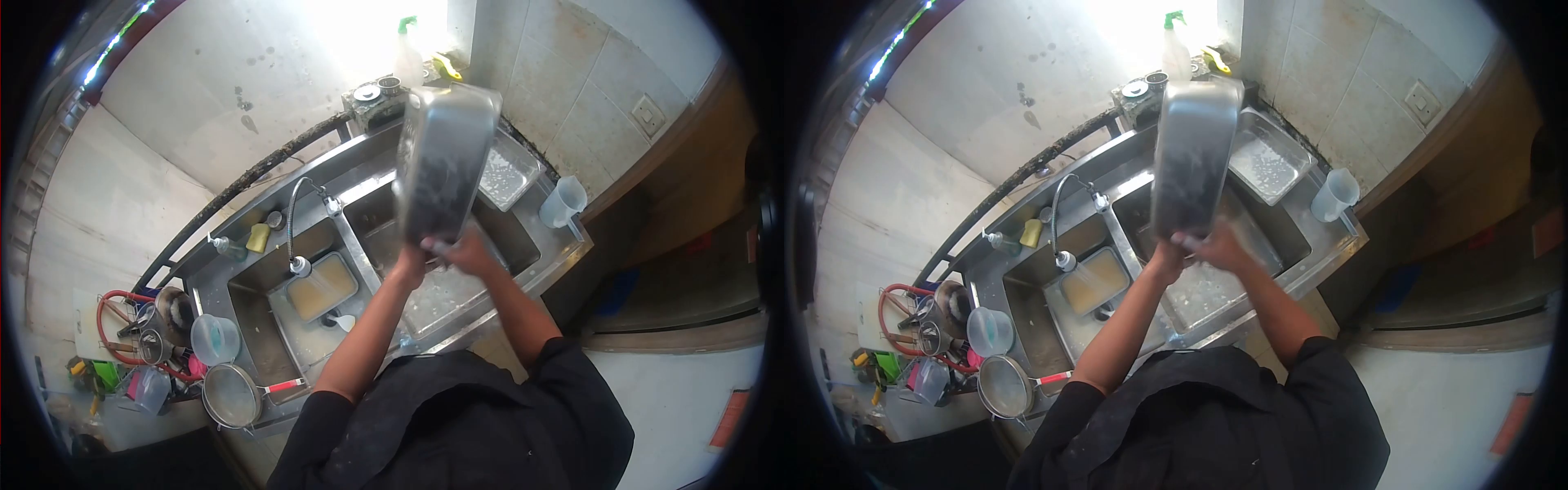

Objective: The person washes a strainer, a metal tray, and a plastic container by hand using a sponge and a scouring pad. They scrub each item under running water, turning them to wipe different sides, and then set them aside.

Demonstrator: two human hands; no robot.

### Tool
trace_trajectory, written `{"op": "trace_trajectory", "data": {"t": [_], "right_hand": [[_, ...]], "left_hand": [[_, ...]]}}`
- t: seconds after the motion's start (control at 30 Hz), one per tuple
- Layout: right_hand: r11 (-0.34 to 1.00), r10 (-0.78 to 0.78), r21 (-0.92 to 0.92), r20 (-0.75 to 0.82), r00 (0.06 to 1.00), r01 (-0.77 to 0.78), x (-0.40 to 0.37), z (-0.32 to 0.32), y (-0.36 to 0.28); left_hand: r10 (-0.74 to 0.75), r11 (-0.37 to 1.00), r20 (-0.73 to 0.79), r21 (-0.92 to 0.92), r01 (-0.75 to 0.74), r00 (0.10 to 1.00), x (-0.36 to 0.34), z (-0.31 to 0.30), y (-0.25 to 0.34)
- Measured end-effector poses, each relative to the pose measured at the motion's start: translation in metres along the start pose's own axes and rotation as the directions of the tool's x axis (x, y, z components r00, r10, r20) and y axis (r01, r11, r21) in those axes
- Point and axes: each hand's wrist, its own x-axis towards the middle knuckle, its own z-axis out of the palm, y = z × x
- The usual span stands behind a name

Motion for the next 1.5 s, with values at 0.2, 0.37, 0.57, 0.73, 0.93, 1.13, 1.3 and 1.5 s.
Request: {"op": "trace_trajectory", "data": {"t": [0.2,0.37,0.57,0.73,0.93,1.13,1.3,1.5], "right_hand": [[0.878,0.071,-0.455,-0.185,0.980,-0.150,0.045,-0.108,-0.024],[0.321,-0.025,-0.935,-0.166,0.986,-0.149,0.102,-0.177,0.072],[0.052,0.065,-0.975,-0.214,0.975,-0.218,0.125,-0.185,0.107],[-0.011,0.081,-0.976,-0.219,0.972,-0.218,0.139,-0.184,0.134],[0.051,0.021,-0.952,-0.301,0.953,-0.302,0.158,-0.215,0.187],[0.408,-0.176,-0.912,-0.129,0.976,-0.047,0.185,-0.300,0.273],[0.993,0.058,-0.068,-0.407,0.912,-0.093,0.202,-0.337,0.295],[0.990,-0.074,-0.126,-0.140,0.987,0.056,0.147,-0.138,0.112]], "left_hand": [[-0.060,0.937,-0.096,0.338,0.089,0.994,-0.024,-0.044,0.008],[-0.074,0.963,-0.278,0.231,0.142,0.958,-0.111,-0.115,-0.019],[-0.081,0.992,-0.526,0.042,0.121,0.846,-0.228,-0.158,-0.057],[-0.014,0.991,-0.700,-0.106,-0.085,0.714,-0.289,-0.175,-0.089],[-0.034,0.981,-0.766,-0.149,-0.125,0.642,-0.309,-0.187,-0.116],[-0.001,0.974,-0.775,-0.145,-0.176,0.631,-0.320,-0.188,-0.118],[0.012,0.978,-0.805,-0.114,-0.174,0.593,-0.334,-0.189,-0.115],[0.105,0.991,-0.803,0.034,-0.130,0.587,-0.343,-0.171,-0.076]]}}
